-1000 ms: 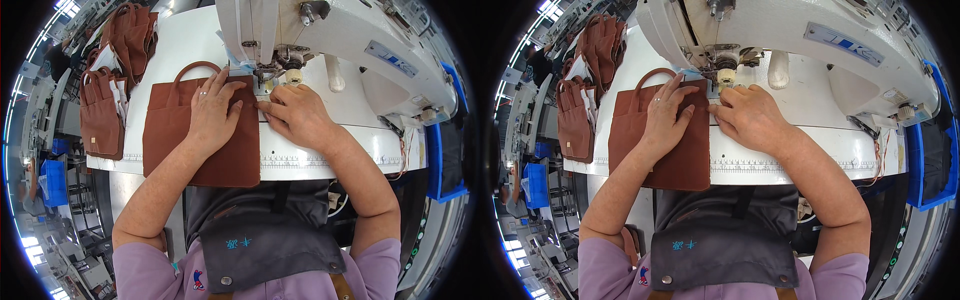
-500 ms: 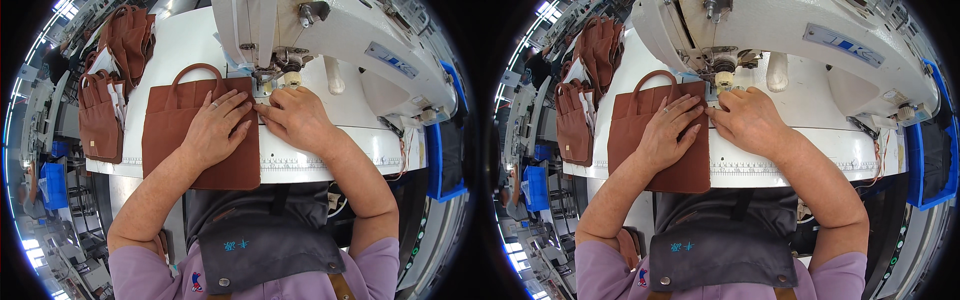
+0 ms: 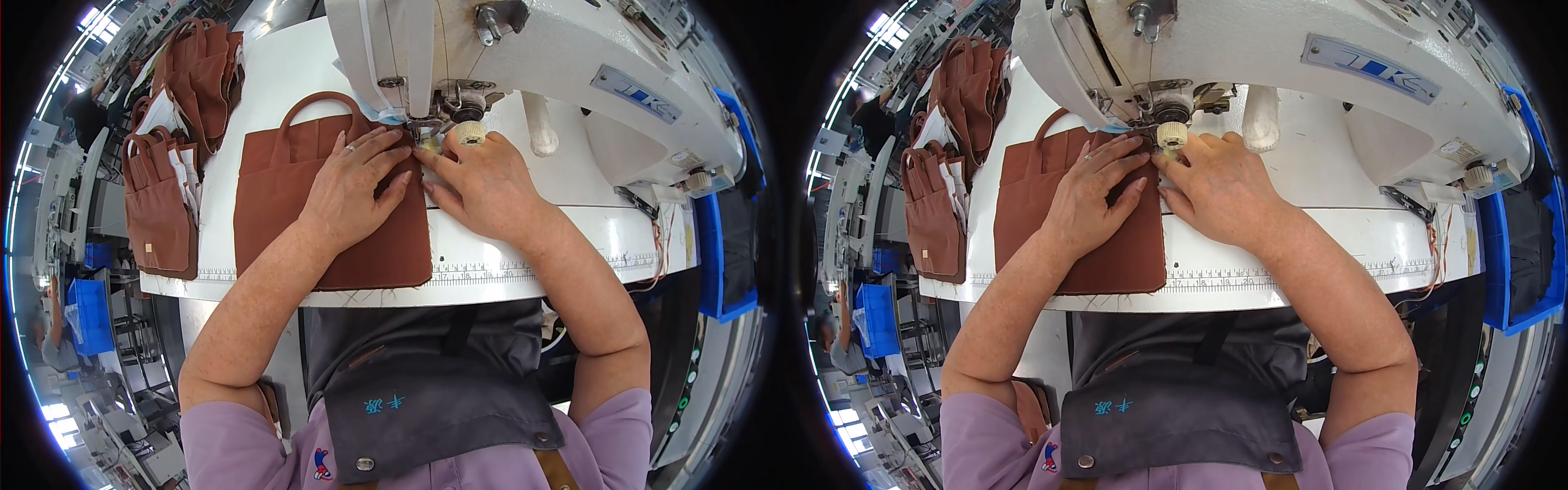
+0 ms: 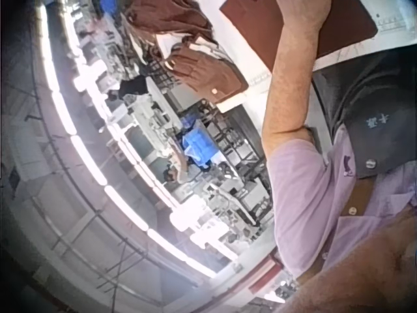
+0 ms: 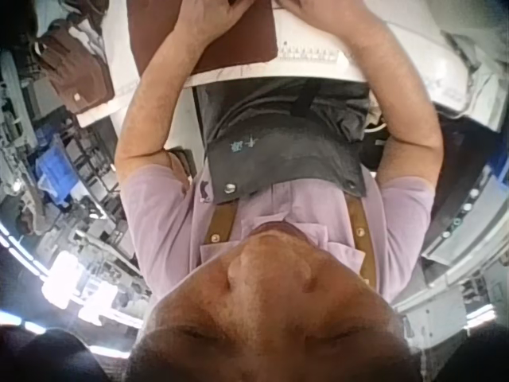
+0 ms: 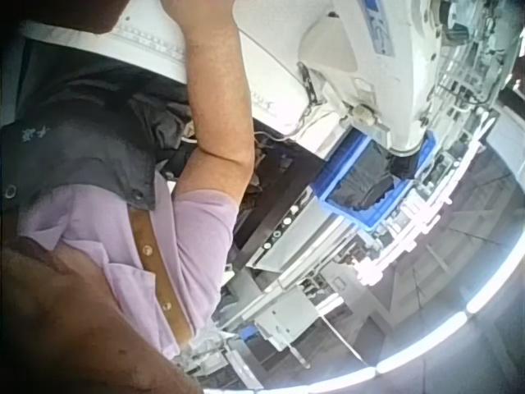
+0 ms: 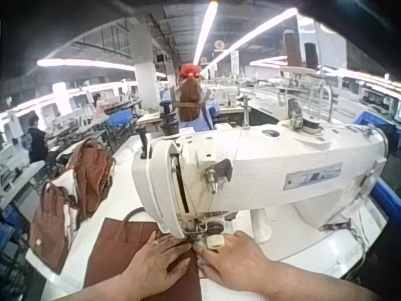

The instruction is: The person sews the edges of brown tote bags using an industrial sewing machine. They guide the bag under the needle, stitch along the edges, and trim excess thread. The person repeats this process for multiple bags, stacking the finished ones to the side.

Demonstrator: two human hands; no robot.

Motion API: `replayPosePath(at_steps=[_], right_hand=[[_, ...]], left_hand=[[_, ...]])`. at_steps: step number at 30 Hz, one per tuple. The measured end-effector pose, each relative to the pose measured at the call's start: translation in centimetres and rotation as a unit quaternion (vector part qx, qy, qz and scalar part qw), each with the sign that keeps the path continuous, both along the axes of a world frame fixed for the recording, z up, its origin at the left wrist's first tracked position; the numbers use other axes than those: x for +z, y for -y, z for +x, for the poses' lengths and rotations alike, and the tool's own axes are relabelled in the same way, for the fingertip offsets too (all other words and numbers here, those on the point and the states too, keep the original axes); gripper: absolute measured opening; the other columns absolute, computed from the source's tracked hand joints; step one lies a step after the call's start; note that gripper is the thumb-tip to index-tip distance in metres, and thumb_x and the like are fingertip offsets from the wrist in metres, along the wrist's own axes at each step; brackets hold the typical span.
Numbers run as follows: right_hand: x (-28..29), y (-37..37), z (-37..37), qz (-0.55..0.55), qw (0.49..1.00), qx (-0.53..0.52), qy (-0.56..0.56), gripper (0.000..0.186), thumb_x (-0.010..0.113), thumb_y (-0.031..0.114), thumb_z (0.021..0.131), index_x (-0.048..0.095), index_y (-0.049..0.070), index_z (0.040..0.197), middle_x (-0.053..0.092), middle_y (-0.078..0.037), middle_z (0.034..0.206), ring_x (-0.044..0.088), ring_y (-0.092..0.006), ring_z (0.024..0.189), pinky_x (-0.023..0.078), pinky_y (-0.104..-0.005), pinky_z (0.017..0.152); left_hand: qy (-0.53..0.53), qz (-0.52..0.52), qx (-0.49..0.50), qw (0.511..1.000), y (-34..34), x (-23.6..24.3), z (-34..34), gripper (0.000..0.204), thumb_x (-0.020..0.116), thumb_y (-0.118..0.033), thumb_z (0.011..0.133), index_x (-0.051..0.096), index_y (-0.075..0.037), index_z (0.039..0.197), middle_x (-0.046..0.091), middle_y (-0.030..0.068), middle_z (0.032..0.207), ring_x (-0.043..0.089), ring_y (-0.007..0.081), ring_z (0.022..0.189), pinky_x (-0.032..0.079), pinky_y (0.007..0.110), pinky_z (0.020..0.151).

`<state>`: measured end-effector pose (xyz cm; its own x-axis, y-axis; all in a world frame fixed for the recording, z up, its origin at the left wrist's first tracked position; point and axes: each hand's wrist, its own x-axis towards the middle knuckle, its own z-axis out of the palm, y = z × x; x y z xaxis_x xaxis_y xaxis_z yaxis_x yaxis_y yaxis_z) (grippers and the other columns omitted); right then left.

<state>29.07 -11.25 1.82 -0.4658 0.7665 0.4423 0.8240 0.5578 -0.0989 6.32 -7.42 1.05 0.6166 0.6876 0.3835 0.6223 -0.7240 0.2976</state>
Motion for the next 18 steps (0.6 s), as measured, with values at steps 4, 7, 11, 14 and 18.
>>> replayPosePath(at_steps=[4,7,11,14,18], right_hand=[[-0.4,-0.2,0.4,-0.014,1.0,0.003,-0.021,0.037,0.075,0.031,0.089,0.074,0.01,0.119,0.064,-0.01,0.099,0.066,-0.0276,0.087,0.053,-0.0421,0.08],[-0.4,-0.3,0.8,-0.039,0.998,-0.003,-0.046,0.036,0.075,0.031,0.091,0.074,0.01,0.12,0.064,-0.011,0.102,0.066,-0.0289,0.087,0.055,-0.0424,0.078],[-0.2,-0.5,1.2,-0.126,0.98,-0.023,-0.155,0.028,0.072,0.026,0.094,0.074,0.011,0.117,0.065,-0.01,0.101,0.066,-0.0266,0.084,0.056,-0.0397,0.072],[0.4,-1.1,1.3,-0.223,0.942,0.017,-0.249,0.021,0.067,0.019,0.096,0.074,0.011,0.115,0.065,-0.009,0.096,0.064,-0.0218,0.083,0.055,-0.0356,0.071],[-1.5,-2.8,3.1,-0.332,0.853,0.077,-0.396,0.02,0.064,0.01,0.096,0.074,0.009,0.113,0.065,-0.009,0.089,0.061,-0.0174,0.081,0.053,-0.0308,0.072]], left_hand=[[0.011,-0.003,-0.002,1.0,-0.7,0.3,0.4,0.032,0.07,-0.021,0.095,0.073,-0.006,0.123,0.067,0.0133,0.136,0.06,0.0337,0.131,0.04,0.056,0.118],[0.021,-0.005,-0.013,1.0,-1.1,0.2,0.4,0.031,0.07,-0.021,0.095,0.073,-0.004,0.121,0.068,0.0143,0.134,0.062,0.0342,0.128,0.042,0.054,0.116],[0.016,0.001,-0.01,1.0,-1.1,0.3,0.3,0.031,0.07,-0.021,0.095,0.073,-0.004,0.121,0.069,0.0144,0.132,0.063,0.034,0.127,0.043,0.052,0.115],[0.023,0.003,-0.015,1.0,-1.3,0.2,0.2,0.032,0.07,-0.021,0.095,0.073,-0.004,0.122,0.069,0.0145,0.131,0.063,0.0338,0.126,0.043,0.05,0.115],[0.019,0.006,-0.022,1.0,-1.5,0.3,0.4,0.033,0.07,-0.022,0.095,0.073,-0.004,0.122,0.07,0.0147,0.131,0.063,0.034,0.125,0.043,0.049,0.115]])
